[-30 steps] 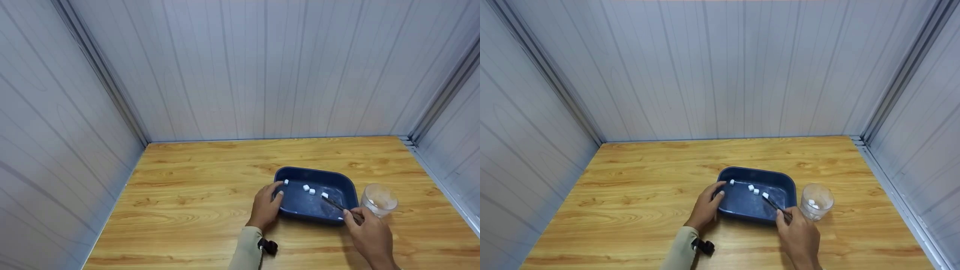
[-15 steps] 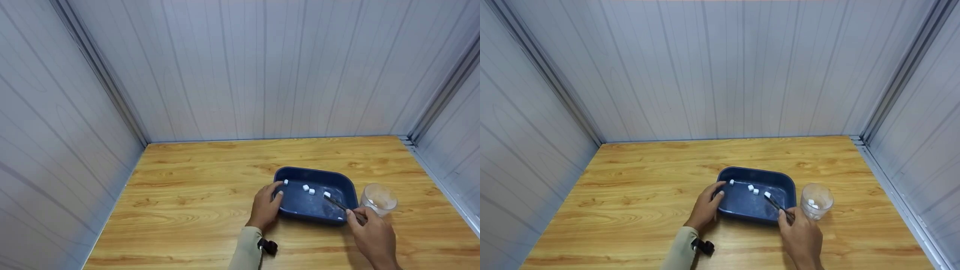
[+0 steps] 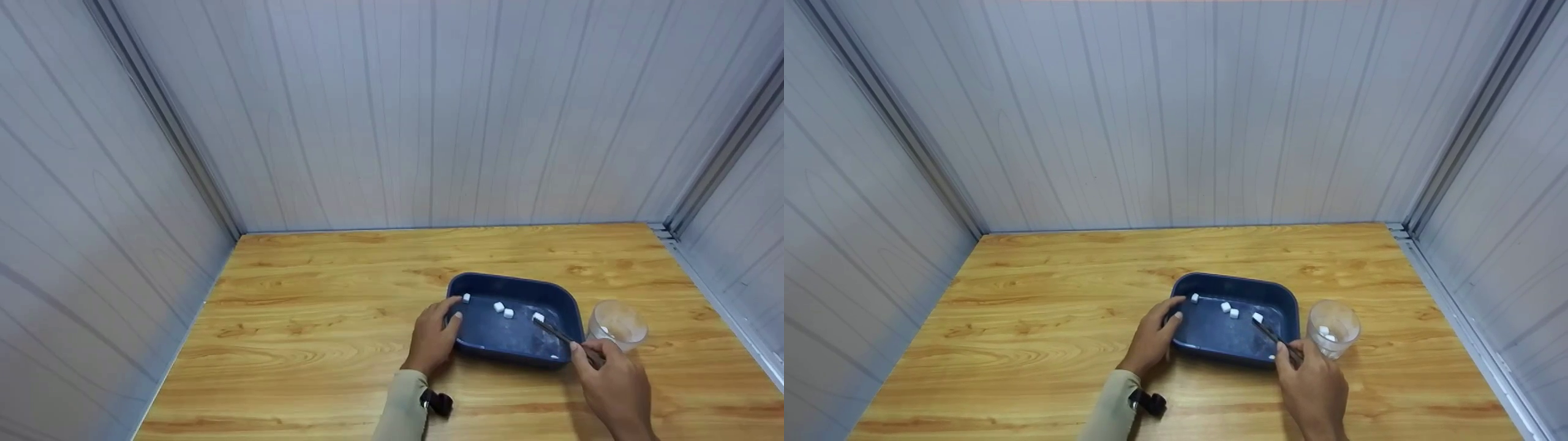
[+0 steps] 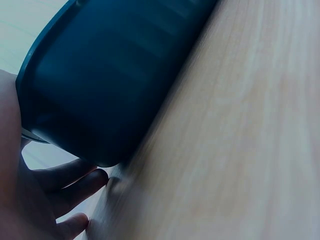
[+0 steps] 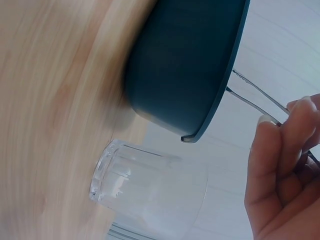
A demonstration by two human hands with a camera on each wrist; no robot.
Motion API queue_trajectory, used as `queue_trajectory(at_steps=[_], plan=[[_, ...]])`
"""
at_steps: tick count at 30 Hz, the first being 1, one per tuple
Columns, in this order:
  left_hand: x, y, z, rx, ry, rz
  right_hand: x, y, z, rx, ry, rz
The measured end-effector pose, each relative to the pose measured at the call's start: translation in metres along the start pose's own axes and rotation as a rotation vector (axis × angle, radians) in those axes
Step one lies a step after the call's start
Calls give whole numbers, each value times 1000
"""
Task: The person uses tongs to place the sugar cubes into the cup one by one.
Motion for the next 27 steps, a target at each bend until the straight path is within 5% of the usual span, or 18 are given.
queue_trajectory(at_steps=[12,27], plan=[[2,1,-2,-26,-9,-1,0,2,10,90,-29,-46],[0,0,0,-25,-11,-9,-7,-1,14,61,8,1]])
Point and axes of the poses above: each hand's wrist, its own y-axis towards the middle knuckle, its own x-axis out of the palm, z = x × y, the point moved 8 cm from there along y, towards the middle knuckle, and after that the axes turned 5 degrees about -z, right-handed, at the moved point
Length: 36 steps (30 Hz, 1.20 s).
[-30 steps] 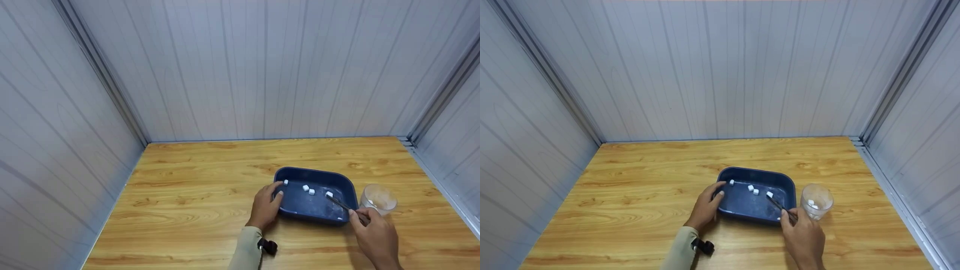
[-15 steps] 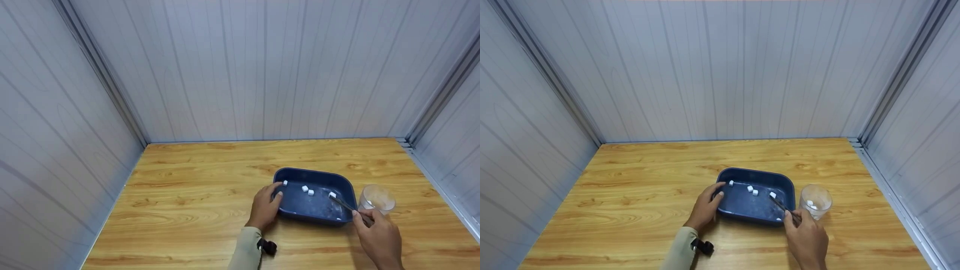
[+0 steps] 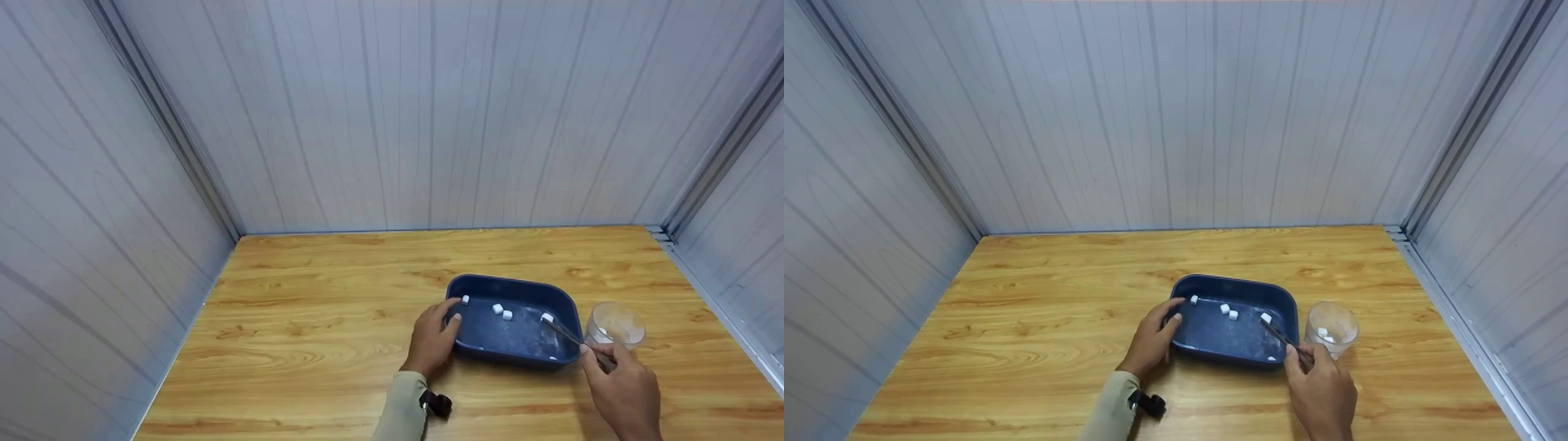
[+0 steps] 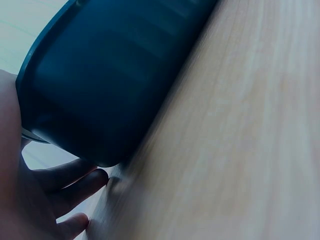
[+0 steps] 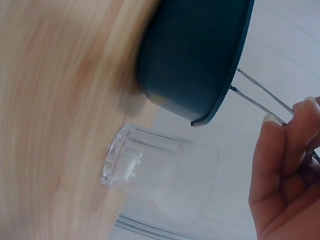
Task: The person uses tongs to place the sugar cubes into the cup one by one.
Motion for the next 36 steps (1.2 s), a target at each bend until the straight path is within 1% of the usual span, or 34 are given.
queue_trajectory(at_steps=[2,6,9,13,15,23,30,36], plan=[[0,0,0,1,2,0,-2,0,1,4,11,14],[0,0,-1,4,5,2,-3,1,3,21,-9,23],[0,0,-1,6,8,1,-4,1,4,19,-22,36],[0,1,-1,2,10,-2,-7,1,4,-1,-12,71],[0,1,-2,-2,11,-3,-7,1,5,-3,-6,75],[0,1,0,11,11,4,-6,0,9,33,-20,62],[-1,-1,0,9,-3,-4,-9,1,12,19,-13,69],[0,0,-1,10,5,-1,-12,3,14,34,-27,63]])
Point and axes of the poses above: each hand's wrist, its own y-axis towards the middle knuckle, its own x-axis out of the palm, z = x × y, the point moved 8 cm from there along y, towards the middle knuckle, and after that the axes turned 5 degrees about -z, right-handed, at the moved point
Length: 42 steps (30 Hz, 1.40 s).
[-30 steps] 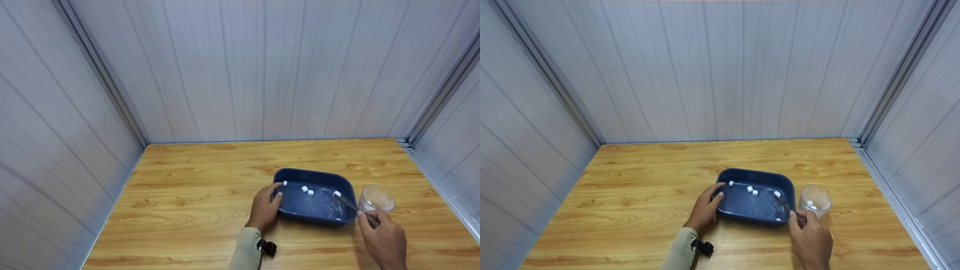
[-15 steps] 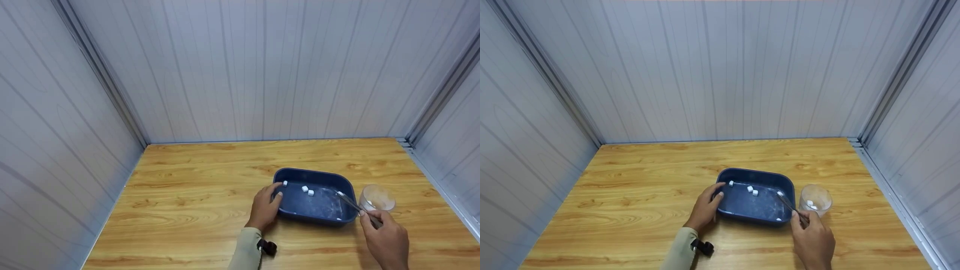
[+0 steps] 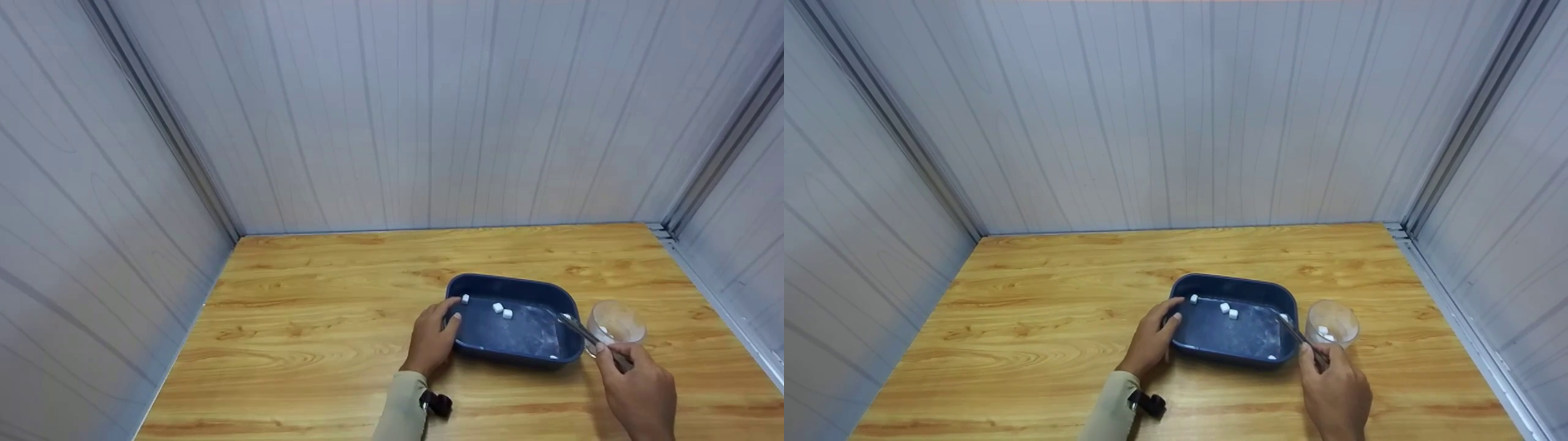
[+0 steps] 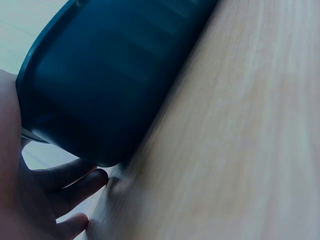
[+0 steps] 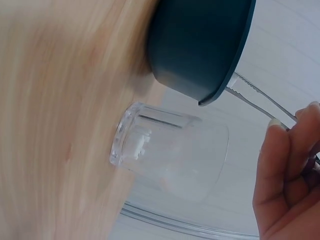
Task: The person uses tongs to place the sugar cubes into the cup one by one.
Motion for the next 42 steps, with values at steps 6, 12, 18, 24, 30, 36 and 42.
queue_trajectory(at_steps=[6,12,18,24,30,36,42], plan=[[1,0,-1,-4,-2,-3,-7,3,3,7,21,29],[1,0,-1,-5,3,-1,-11,5,7,53,17,19],[0,0,0,-3,-4,3,-15,7,8,72,17,15],[-1,0,1,5,-11,-3,-22,9,10,63,41,60],[0,1,0,-6,-3,-7,-25,10,14,85,40,64],[0,1,-1,-4,-13,-4,-28,10,19,120,35,64],[-1,1,0,7,-10,6,-29,10,25,156,28,57]])
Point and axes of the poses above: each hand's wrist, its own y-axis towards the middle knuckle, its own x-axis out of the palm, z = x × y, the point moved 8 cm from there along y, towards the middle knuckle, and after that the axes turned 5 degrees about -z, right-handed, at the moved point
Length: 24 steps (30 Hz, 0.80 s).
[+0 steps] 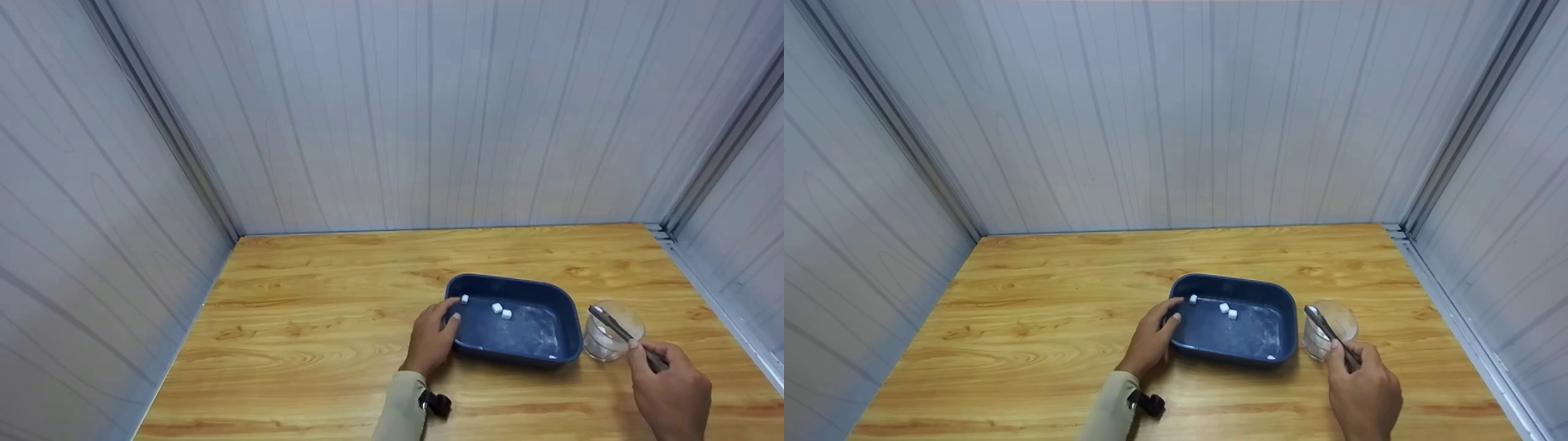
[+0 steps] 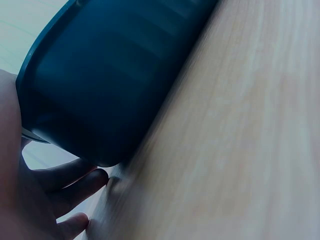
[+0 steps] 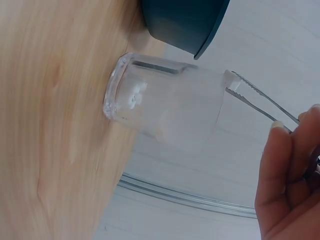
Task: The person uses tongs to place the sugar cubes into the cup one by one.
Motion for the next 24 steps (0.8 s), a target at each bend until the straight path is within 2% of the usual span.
queue_trajectory(at_steps=[16,24], plan=[[0,-1,-1,-1,-2,-1,-3,2,13,33,-16,-7],[2,0,-3,-6,-3,-2,-1,1,15,17,-35,-2]])
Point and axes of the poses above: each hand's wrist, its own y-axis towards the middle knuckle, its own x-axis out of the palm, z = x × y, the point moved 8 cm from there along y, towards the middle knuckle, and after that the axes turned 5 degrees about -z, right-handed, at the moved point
